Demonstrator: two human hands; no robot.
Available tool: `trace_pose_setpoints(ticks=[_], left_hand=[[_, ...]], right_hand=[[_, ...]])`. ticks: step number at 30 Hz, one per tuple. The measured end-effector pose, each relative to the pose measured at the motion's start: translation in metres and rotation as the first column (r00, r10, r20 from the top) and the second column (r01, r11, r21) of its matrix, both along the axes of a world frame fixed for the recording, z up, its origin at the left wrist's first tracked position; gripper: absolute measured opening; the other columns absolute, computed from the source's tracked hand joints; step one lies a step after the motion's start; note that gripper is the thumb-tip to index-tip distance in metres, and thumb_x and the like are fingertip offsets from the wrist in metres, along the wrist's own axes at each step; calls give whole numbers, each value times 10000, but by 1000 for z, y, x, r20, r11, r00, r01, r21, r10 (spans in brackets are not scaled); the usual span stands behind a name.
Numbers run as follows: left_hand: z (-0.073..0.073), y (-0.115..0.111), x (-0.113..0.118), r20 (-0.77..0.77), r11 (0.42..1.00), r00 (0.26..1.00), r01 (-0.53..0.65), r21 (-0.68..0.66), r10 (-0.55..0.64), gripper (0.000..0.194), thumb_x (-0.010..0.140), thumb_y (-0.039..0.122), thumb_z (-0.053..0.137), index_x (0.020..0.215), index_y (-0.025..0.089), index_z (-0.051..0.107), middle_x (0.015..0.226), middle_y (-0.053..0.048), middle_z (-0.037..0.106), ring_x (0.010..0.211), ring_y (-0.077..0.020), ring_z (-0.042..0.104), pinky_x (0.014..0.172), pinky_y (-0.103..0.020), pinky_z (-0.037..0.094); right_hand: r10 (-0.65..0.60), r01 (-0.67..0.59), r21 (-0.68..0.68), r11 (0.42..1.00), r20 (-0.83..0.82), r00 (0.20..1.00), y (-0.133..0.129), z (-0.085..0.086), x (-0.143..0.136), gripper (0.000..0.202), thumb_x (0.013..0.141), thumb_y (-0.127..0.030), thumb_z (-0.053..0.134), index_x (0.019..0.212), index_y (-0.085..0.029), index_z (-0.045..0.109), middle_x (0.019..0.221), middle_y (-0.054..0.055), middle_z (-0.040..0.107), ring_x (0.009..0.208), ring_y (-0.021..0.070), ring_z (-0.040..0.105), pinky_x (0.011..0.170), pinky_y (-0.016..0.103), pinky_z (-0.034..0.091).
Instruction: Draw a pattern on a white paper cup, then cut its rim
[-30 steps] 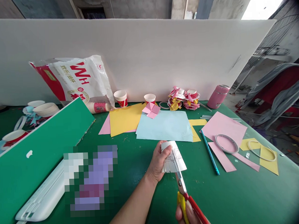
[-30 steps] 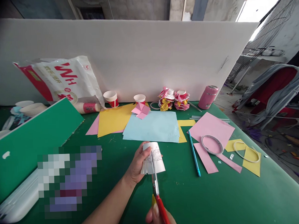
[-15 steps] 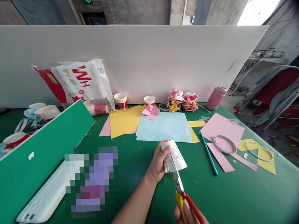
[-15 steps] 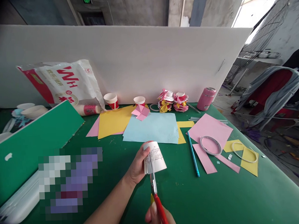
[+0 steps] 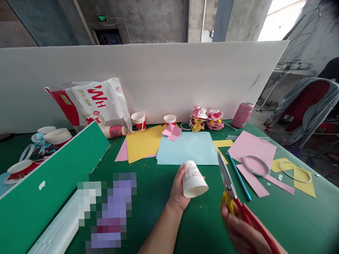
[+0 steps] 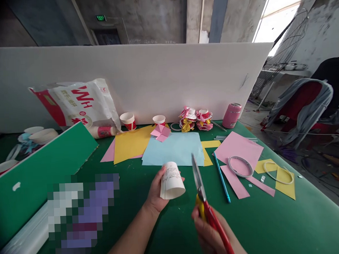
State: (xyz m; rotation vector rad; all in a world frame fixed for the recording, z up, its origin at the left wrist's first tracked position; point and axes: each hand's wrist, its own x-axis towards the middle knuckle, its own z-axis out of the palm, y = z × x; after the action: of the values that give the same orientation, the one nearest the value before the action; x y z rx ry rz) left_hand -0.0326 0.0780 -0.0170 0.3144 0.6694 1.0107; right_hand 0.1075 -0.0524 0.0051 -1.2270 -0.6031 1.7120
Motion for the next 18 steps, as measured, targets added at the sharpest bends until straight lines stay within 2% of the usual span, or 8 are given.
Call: trace_pose_setpoints(ticks=[2,4,6,12,18], left_hand=[[-2,-2,1,3,1000,1000,27,8,-27,319,772,373,547,988,147,481,706,-38,621,619,-230,651,580,-332,486],[-2,-3,0,7,999,999,40,13,-40,320,790,373,518,995,130,476,742,-70,640,619,-237,652,568,-331,483],[-3,-3,-1,7,999,999,47,18,-47,331,798,384,500,1006,128,466,771,-91,651,620,-249,653,555,-335,480],[-1,-4,-2,4,996,997,76,41,-76,313,812,378,472,991,122,469,782,-109,659,627,-254,653,532,-321,472],[-4,-1,-3,8,994,997,70,80,-71,312,795,374,500,978,122,484,767,-103,652,624,-255,656,556,-329,479]], right_hand=[[-1,-7,147,989,52,999,24,-5,1,277,790,-460,588,831,-200,504,527,-79,341,430,57,271,396,190,216],[-56,23,289,957,106,993,42,-13,1,225,842,-431,526,849,-212,473,543,-82,322,440,61,254,399,191,221],[-80,30,355,934,124,989,50,-23,0,206,858,-421,502,870,-220,458,549,-83,316,440,63,246,392,191,221],[-112,61,402,914,104,988,44,-41,3,204,873,-435,461,867,-232,438,543,-87,313,418,54,212,369,184,197],[-76,15,396,918,139,987,48,-35,3,204,872,-429,469,843,-229,437,515,-97,299,402,54,207,361,188,191]])
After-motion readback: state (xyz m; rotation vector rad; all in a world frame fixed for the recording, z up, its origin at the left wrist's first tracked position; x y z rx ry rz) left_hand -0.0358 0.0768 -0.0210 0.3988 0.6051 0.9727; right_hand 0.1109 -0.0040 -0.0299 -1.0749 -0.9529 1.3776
